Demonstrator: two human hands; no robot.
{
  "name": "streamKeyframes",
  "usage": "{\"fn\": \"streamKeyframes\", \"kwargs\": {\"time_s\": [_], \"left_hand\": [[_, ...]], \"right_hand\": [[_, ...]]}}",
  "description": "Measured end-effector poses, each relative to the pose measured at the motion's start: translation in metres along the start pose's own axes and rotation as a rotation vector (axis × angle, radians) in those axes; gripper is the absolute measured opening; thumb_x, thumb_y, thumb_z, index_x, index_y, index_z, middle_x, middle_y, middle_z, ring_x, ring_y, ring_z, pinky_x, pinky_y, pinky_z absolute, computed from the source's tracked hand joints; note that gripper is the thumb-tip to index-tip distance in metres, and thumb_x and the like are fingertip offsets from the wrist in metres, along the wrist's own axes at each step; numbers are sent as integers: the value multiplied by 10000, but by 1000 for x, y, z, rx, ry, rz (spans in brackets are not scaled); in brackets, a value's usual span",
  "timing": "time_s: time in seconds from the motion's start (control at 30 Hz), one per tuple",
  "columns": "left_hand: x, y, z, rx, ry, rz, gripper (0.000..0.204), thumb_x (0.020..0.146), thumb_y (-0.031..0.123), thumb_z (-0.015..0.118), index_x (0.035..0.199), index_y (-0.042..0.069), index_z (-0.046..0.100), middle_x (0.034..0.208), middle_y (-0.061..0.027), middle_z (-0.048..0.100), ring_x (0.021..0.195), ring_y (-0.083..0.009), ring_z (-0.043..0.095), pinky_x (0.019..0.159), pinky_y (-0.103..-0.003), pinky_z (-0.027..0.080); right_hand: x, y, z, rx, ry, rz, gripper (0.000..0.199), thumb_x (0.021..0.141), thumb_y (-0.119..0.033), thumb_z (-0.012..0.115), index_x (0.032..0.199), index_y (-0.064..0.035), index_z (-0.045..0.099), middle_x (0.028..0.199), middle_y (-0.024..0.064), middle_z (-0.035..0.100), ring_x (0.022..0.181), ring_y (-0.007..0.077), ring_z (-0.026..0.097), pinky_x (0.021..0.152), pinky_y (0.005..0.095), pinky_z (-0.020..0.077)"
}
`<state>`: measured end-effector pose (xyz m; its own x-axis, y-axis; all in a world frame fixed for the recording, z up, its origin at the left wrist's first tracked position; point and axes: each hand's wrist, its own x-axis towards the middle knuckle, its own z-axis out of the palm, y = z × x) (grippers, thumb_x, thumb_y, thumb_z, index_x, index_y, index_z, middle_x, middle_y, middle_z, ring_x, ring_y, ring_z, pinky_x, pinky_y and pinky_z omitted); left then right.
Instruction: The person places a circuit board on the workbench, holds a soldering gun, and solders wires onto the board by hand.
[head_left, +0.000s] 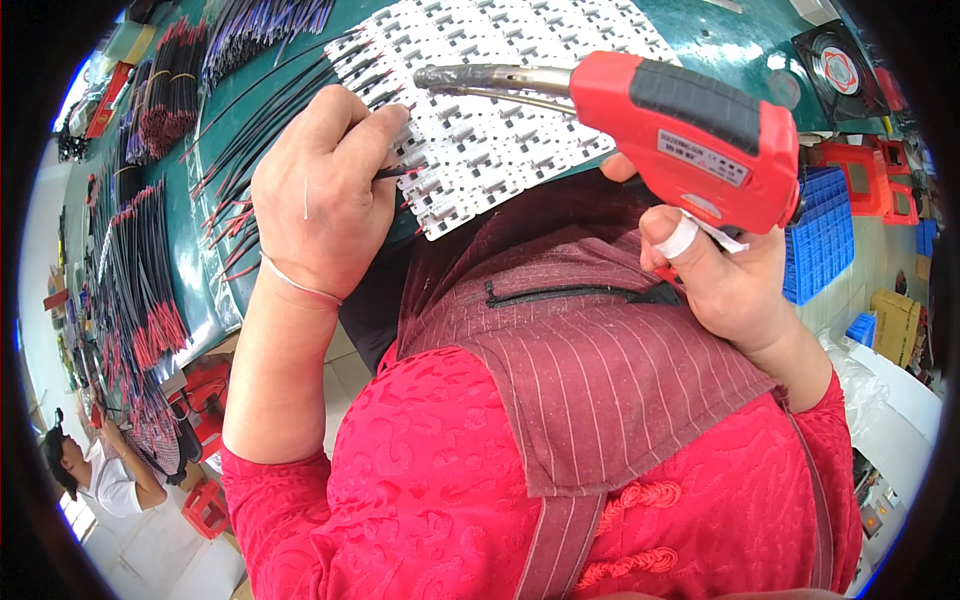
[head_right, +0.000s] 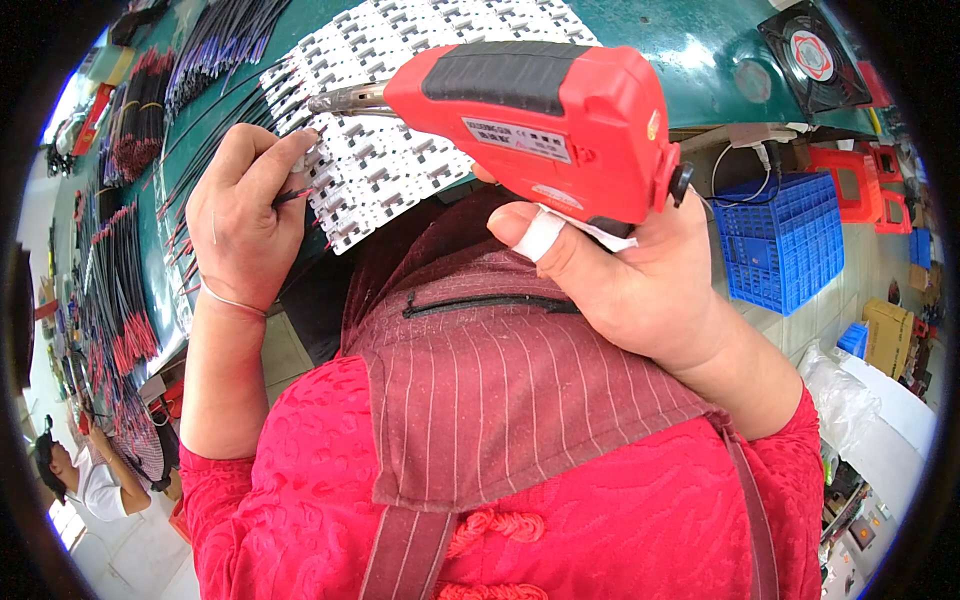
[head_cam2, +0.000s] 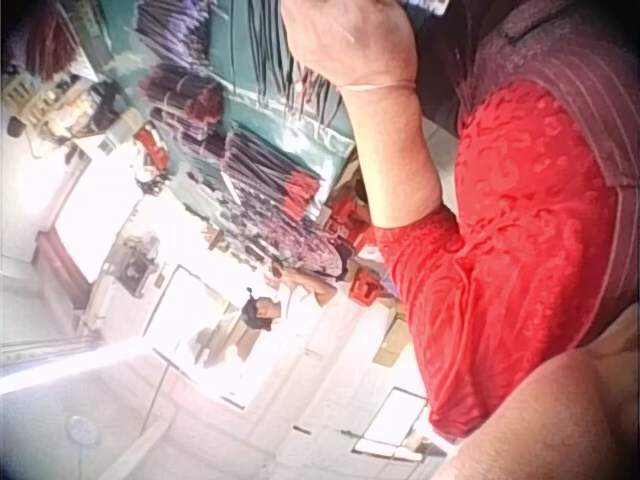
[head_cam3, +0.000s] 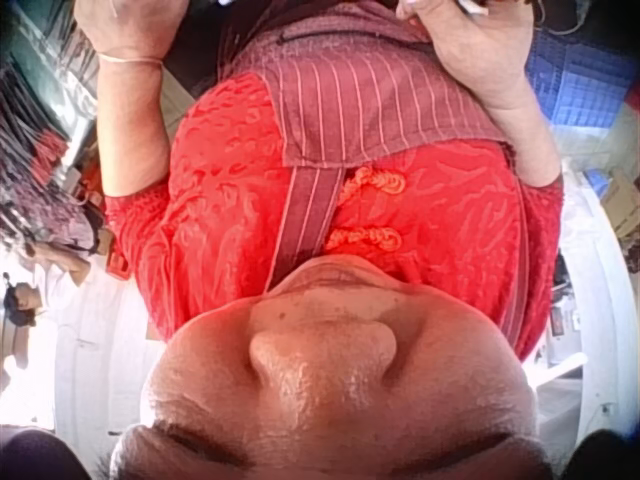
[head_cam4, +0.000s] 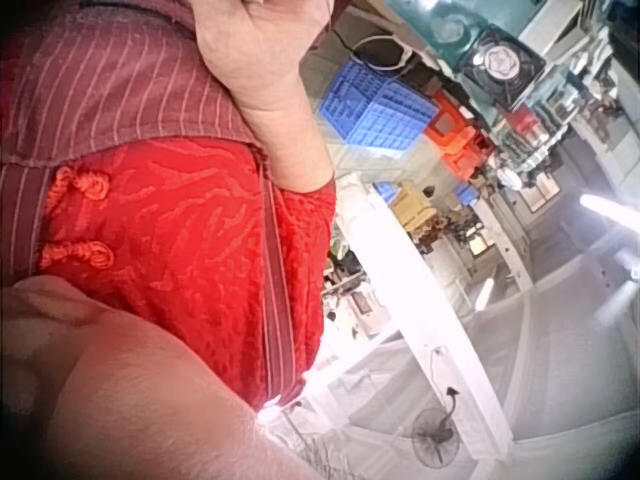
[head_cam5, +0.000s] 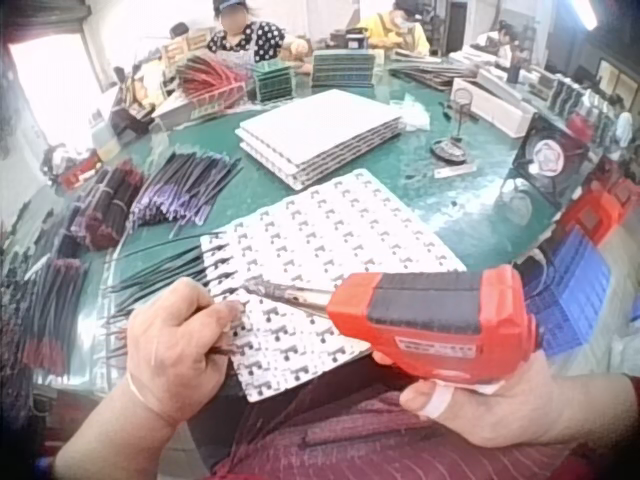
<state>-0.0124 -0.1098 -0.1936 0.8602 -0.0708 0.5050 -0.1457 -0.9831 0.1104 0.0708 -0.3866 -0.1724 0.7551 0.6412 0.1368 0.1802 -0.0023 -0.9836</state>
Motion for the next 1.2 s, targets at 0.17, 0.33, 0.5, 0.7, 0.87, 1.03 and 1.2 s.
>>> {"fn": "streamKeyframes", "kwargs": {"time_s": [0.17, 0.33, 0.5, 0.7, 0.87, 1.03, 1.2], "left_hand": [[-2, -1, 0, -41, 4, -33, 404, 622, -111, 648, 974, 77, 709, 798, -56, 565, 681, -221, 592, 607, -328, 479], [0, -4, 1, -55, 42, -24, 377, 588, -82, 649, 904, 114, 710, 810, -39, 571, 784, -242, 597, 674, -350, 508], [2, -3, 1, -31, 55, -7, 367, 596, -77, 645, 897, 121, 715, 811, -34, 570, 789, -237, 596, 674, -347, 508], [1, 0, 0, 45, 58, 18, 337, 618, -54, 646, 887, 136, 716, 810, -29, 562, 781, -229, 592, 651, -343, 506], [1, -2, 1, 60, 71, 43, 314, 632, -34, 652, 887, 139, 714, 810, -28, 558, 773, -227, 588, 639, -343, 504], [1, -1, 1, 77, 74, 54, 300, 638, -23, 659, 884, 140, 711, 817, -29, 559, 783, -227, 591, 630, -342, 503], [2, -1, 1, 83, 72, 63, 293, 647, -18, 657, 885, 144, 710, 818, -30, 560, 785, -226, 592, 624, -341, 502]], "right_hand": [[-3, -5, 0, -41, -31, 47, 310, 906, -59, 669, 1202, 11, 608, 1082, 114, 685, 680, 71, 595, 602, 223, 497], [-7, -4, -4, -32, -56, 124, 299, 938, -106, 638, 1207, 15, 581, 1083, 142, 656, 644, 82, 569, 556, 230, 476], [-9, 2, -9, -95, -103, 83, 301, 938, -102, 639, 1208, 18, 580, 1069, 139, 655, 618, 83, 561, 541, 232, 468], [-6, 2, -2, -49, -68, 24, 312, 945, -105, 631, 1230, 7, 576, 1104, 149, 657, 635, 76, 566, 548, 225, 473], [-7, 3, -1, -37, -71, 67, 268, 939, -101, 640, 1181, 5, 597, 1068, 131, 657, 649, 79, 571, 557, 228, 480], [-9, 4, -2, -56, -74, 56, 202, 927, -88, 655, 1103, 4, 617, 993, 103, 654, 638, 95, 574, 555, 242, 485], [-8, 5, -1, 15, -15, 70, 248, 868, 3, 707, 1111, 7, 656, 954, 58, 702, 742, 69, 626, 649, 219, 511]]}}
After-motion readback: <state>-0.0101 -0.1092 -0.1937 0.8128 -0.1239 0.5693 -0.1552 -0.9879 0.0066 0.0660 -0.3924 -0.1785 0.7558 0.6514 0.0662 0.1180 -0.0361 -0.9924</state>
